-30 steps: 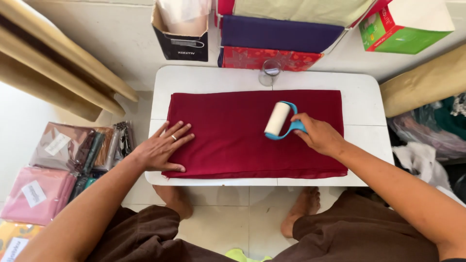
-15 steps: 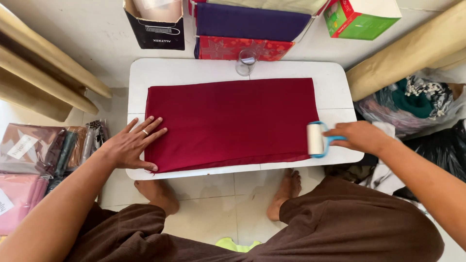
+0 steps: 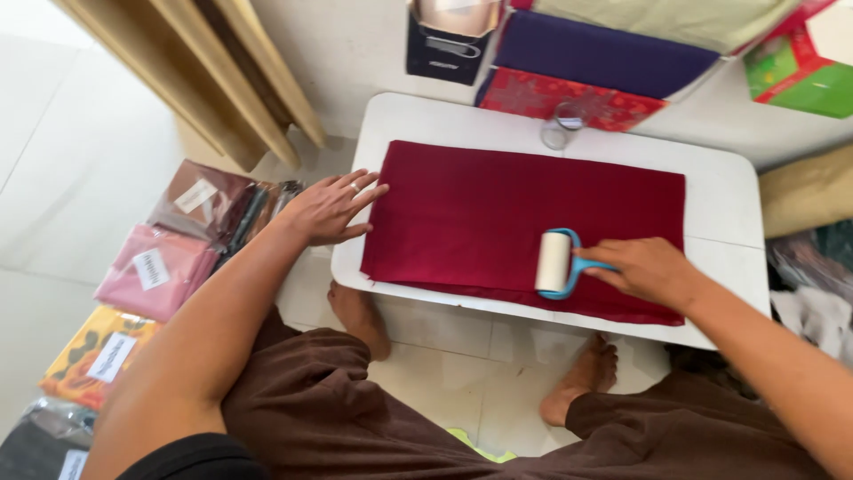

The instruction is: The person folds a large piece of maroon fabric on a white table, using a lint roller to smooth the surface between folds. The fabric is folded multiple times into a compact rectangle.

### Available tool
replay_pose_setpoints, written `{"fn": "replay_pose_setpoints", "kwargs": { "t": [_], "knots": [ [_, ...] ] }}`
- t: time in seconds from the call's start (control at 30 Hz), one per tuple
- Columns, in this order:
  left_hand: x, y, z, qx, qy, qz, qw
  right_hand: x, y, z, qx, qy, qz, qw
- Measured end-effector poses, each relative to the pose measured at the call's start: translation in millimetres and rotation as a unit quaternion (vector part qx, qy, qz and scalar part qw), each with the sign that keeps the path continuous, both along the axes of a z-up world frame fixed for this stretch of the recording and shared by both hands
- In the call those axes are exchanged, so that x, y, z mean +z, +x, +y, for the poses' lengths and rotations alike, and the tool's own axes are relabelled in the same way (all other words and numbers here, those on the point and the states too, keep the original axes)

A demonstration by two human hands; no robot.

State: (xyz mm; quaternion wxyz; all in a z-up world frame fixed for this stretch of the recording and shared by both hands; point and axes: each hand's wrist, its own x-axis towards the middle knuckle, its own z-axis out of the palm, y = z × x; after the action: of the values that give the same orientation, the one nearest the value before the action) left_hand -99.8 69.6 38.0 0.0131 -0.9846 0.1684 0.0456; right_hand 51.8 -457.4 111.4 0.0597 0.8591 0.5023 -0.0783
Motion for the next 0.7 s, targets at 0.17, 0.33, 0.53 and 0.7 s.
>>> {"fn": "replay_pose_setpoints", "kwargs": {
  "t": [0.17, 0.33, 0.53, 0.7],
  "knots": [
    [-10, 0, 11, 0.045, -0.009, -0.021, 0.999, -38, -40, 142, 0.076, 0.104, -0.079, 0.989],
    [-37, 9, 20, 0.092, -0.11, -0.05, 0.988, -87, -55, 267, 0.086, 0.197, -0.003, 0.977],
    [-24, 13, 15, 0.128, -0.12, -0.007, 0.984, -54, -41, 288, 0.104, 0.193, 0.114, 0.969],
    [6, 4, -12, 0.102, -0.173, 0.033, 0.979, 24, 11, 173, 0.121, 0.142, 0.099, 0.977]
  ]
}}
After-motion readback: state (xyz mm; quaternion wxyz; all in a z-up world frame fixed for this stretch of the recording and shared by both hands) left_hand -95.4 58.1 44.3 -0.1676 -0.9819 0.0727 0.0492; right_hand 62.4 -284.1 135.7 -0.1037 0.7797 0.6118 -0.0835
